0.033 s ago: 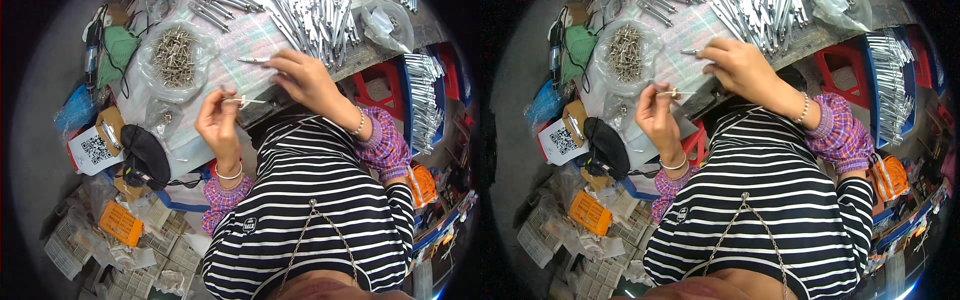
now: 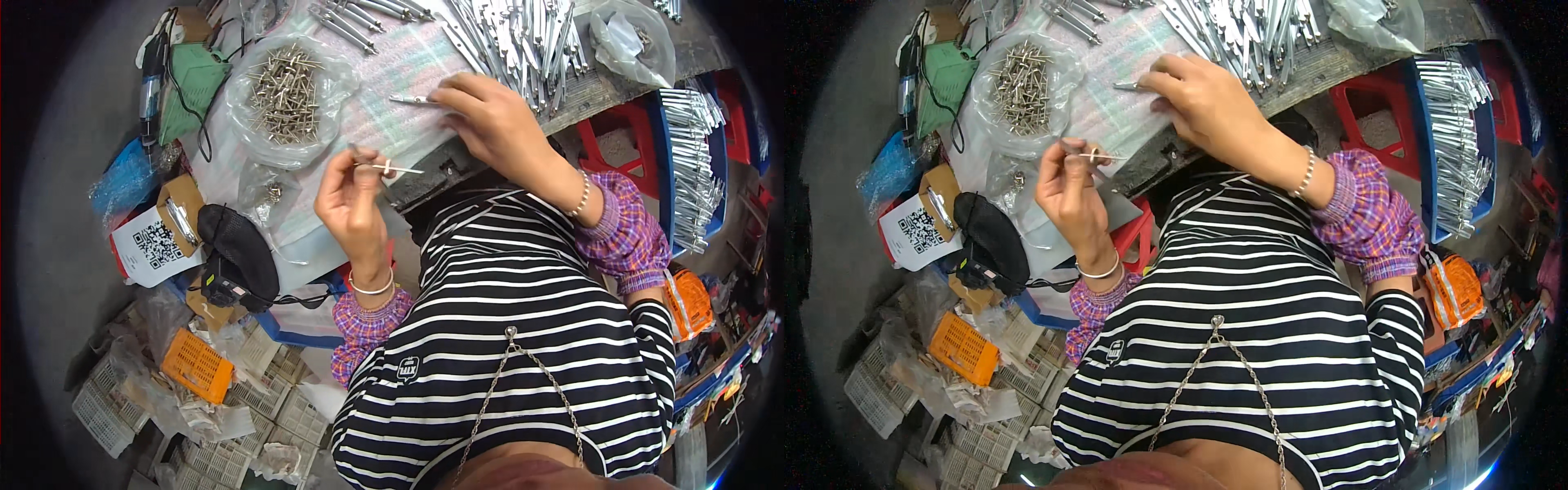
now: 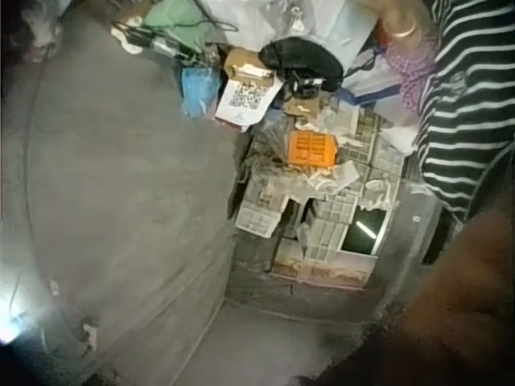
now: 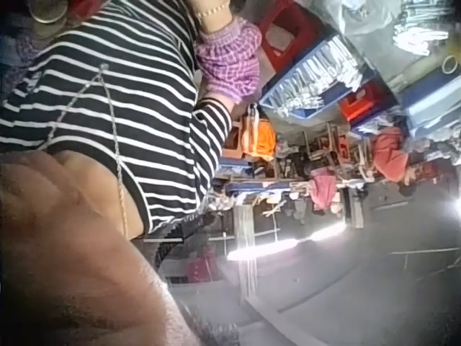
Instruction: Assembling small metal components by inserting pins into them at a manual workstation.
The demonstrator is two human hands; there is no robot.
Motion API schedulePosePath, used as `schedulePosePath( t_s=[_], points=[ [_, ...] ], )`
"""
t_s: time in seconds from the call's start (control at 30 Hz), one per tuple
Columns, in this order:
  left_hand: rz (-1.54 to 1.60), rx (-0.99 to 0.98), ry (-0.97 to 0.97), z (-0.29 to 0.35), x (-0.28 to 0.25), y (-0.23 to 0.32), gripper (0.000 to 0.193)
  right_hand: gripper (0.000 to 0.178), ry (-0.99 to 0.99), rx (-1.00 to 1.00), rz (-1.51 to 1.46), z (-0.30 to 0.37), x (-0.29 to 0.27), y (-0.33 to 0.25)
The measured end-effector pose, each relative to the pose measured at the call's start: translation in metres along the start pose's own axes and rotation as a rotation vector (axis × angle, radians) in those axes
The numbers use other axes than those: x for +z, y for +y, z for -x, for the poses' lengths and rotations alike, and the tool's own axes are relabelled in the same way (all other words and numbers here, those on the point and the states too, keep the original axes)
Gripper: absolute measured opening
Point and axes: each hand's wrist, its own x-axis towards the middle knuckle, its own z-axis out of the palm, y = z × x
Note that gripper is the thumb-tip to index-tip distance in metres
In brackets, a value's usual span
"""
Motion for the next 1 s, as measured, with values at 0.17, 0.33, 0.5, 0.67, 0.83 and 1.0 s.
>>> schedulePosePath(
  t_s=[0.17, 0.33, 0.5, 0.67, 0.83, 1.0],
  points=[
    [0.170, -0.113, 0.016, 0.004, -0.014, -0.001, 0.012, 0.024, -0.025, -0.044, 0.275, -0.014, 0.032, 0.012],
    [0.208, -0.160, 0.036, 0.004, -0.017, -0.003, 0.014, 0.016, -0.030, -0.072, 0.254, -0.020, 0.035, 0.015],
    [0.217, -0.259, 0.021, -0.002, -0.019, -0.009, 0.016, 0.018, 0.004, -0.048, 0.070, -0.026, 0.022, 0.007],
    [0.149, -0.204, -0.009, -0.013, -0.008, 0.002, 0.009, 0.018, -0.138, 0.511, -0.902, -0.027, -0.006, -0.017],
    [-0.090, -0.107, -0.102, -0.024, 0.017, 0.003, 0.010, 0.024, -0.240, 0.940, -1.511, -0.003, -0.012, -0.019],
    [-0.031, -0.144, -0.243, -0.023, 0.028, -0.001, 0.015, 0.021, -0.250, 0.975, -1.565, 0.010, -0.007, -0.011]
  ],
)
